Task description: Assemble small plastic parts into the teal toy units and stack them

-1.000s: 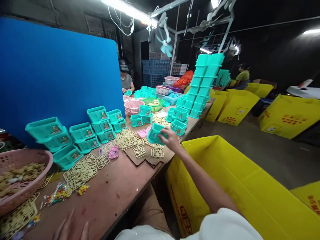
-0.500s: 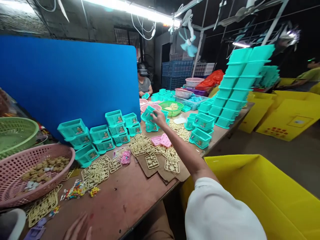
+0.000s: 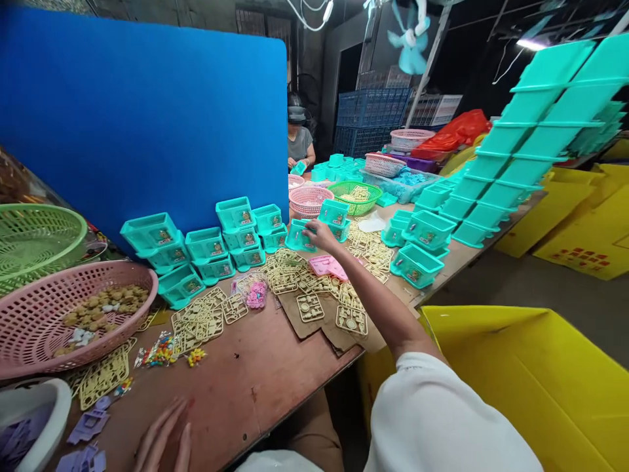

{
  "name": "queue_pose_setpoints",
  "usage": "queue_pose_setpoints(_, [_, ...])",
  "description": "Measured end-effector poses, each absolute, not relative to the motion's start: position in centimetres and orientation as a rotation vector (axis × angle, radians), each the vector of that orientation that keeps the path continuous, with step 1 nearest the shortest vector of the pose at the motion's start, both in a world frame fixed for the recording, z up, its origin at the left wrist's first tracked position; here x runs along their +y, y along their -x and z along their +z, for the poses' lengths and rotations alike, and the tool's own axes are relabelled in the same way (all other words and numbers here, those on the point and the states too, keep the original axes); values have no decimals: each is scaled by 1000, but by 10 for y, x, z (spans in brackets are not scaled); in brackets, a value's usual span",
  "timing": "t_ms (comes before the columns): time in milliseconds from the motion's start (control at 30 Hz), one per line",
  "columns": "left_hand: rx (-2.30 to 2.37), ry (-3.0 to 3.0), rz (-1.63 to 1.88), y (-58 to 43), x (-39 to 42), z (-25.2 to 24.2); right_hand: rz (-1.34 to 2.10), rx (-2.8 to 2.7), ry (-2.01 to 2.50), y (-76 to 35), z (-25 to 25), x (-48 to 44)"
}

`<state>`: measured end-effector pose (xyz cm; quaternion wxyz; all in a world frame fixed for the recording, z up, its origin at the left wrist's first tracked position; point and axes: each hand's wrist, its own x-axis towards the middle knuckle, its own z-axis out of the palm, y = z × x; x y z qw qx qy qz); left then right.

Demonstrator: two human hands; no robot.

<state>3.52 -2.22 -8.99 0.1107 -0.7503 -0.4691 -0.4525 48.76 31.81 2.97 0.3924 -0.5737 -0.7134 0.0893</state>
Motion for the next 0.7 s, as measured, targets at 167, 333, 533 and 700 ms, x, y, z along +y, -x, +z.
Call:
queue_pose_setpoints(167, [-1384,2198,-1340,-42,-24,-85,230,-1861,1592,-502,23,318])
queue_pose_setpoints(333, [-1378,2201,-1316,-40,-23,-86,168,-1887,1675,-497,17,328])
queue_pose_setpoints(533, [-1391,2201,-1319,-38,-23,-89,84,-1966,1736,-495,4,321])
queue_pose_setpoints(700, [-1392,2209,-1336,-37,-23,-94,-44,-1981,1648,-482,15,310])
